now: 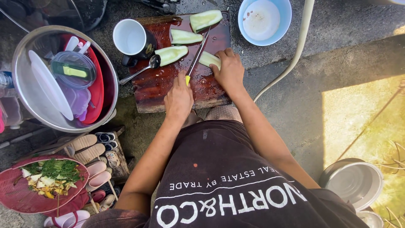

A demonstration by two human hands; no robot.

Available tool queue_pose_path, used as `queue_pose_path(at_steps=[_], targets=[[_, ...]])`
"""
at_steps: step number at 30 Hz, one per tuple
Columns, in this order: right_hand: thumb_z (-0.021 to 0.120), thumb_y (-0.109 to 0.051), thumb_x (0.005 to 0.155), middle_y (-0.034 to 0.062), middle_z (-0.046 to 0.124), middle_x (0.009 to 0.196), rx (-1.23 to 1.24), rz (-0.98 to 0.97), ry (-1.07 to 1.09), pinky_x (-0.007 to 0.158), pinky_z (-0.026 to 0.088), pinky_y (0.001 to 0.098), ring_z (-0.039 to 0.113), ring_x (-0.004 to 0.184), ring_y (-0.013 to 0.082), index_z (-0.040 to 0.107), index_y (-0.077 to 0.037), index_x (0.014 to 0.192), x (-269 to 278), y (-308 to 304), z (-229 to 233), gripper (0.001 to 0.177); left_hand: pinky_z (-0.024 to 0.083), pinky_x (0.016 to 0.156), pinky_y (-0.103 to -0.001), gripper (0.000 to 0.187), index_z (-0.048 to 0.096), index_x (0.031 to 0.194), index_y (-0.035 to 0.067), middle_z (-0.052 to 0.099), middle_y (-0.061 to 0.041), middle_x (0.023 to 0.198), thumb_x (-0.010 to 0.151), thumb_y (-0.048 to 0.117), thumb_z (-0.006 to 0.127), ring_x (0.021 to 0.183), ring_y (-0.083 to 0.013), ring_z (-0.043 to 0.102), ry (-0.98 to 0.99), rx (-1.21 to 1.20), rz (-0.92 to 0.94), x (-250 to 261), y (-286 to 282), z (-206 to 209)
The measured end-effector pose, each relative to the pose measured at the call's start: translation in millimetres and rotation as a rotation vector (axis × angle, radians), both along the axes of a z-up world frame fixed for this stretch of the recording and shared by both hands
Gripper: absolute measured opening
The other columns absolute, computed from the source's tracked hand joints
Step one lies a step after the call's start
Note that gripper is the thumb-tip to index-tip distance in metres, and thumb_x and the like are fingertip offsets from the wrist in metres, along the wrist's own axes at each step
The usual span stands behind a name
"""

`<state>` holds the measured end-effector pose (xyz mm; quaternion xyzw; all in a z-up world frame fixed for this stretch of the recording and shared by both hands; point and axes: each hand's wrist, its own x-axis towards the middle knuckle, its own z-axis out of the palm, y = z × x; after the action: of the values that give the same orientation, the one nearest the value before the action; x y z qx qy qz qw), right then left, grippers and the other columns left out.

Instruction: Peeling and then slicing a cucumber on a wooden cutting board in an outdoor setting.

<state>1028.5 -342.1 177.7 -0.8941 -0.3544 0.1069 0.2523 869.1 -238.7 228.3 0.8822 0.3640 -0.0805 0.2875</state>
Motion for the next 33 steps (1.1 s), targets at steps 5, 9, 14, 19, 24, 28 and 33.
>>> queue_pose_path(at_steps=[5, 9, 14, 19, 24, 28, 33], targets=[[0.083, -0.011, 0.078, 0.0101, 0.068, 0.108, 0.065, -0.023, -0.052, 0.083, 0.054, 0.0449, 0.063, 0.101, 0.0359, 0.073, -0.009, 0.106, -5, 2, -16, 0.029, 0.062, 0.06, -0.052, 0.037, 0.047, 0.136, 0.004, 0.067, -0.021, 0.097, 0.105, 0.024, 0.049, 0.076, -0.0398, 0.074, 0.003, 0.009, -0.004, 4, -5, -15], [0.081, -0.006, 0.081, 0.012, 0.069, 0.103, 0.103, -0.011, 0.074, 0.087, 0.054, 0.0451, 0.066, 0.099, 0.0346, 0.075, -0.008, 0.106, 3, 1, -29, 0.026, 0.063, 0.056, -0.047, 0.029, 0.049, 0.127, 0.002, 0.067, -0.02, 0.095, 0.108, 0.023, 0.046, 0.072, -0.0366, 0.075, 0.052, 0.004, -0.031, 8, -1, -25], [0.082, -0.008, 0.079, 0.011, 0.072, 0.103, 0.06, -0.017, 0.166, 0.087, 0.053, 0.0448, 0.068, 0.099, 0.0339, 0.078, -0.011, 0.107, 10, 0, -29, 0.028, 0.063, 0.051, -0.046, 0.03, 0.049, 0.129, 0.003, 0.068, -0.019, 0.092, 0.108, 0.025, 0.044, 0.067, -0.0346, 0.074, 0.077, 0.007, -0.075, 8, 3, -23], [0.083, -0.009, 0.077, 0.008, 0.073, 0.104, 0.014, -0.017, 0.106, 0.089, 0.053, 0.0445, 0.066, 0.103, 0.0326, 0.08, -0.012, 0.105, 7, 6, -21, 0.029, 0.062, 0.05, -0.046, 0.03, 0.049, 0.129, 0.006, 0.069, -0.019, 0.089, 0.109, 0.027, 0.043, 0.066, -0.0346, 0.074, 0.084, 0.023, -0.102, 7, 6, -29], [0.086, -0.013, 0.075, 0.0067, 0.07, 0.105, 0.056, -0.051, 0.07, 0.087, 0.052, 0.0425, 0.06, 0.099, 0.0307, 0.079, -0.011, 0.105, -6, 6, -25, 0.03, 0.062, 0.046, -0.043, 0.031, 0.048, 0.13, 0.005, 0.068, -0.018, 0.089, 0.109, 0.028, 0.042, 0.062, -0.032, 0.073, 0.056, 0.01, -0.085, 11, 4, -34], [0.086, -0.014, 0.077, 0.0052, 0.071, 0.103, 0.069, -0.082, 0.088, 0.088, 0.051, 0.042, 0.061, 0.098, 0.0297, 0.08, -0.012, 0.103, -9, 6, -23, 0.028, 0.062, 0.042, -0.04, 0.033, 0.047, 0.132, 0.005, 0.068, -0.019, 0.088, 0.11, 0.027, 0.041, 0.06, -0.0293, 0.073, 0.076, -0.016, -0.078, 9, 3, -35], [0.086, -0.013, 0.075, 0.0072, 0.071, 0.103, 0.097, -0.076, 0.093, 0.09, 0.05, 0.0425, 0.061, 0.098, 0.0305, 0.079, -0.01, 0.103, -6, 5, -28, 0.029, 0.061, 0.045, -0.039, 0.032, 0.048, 0.129, 0.002, 0.068, -0.018, 0.088, 0.111, 0.027, 0.041, 0.061, -0.0294, 0.073, -0.002, 0.035, -0.093, 7, 3, -45]])
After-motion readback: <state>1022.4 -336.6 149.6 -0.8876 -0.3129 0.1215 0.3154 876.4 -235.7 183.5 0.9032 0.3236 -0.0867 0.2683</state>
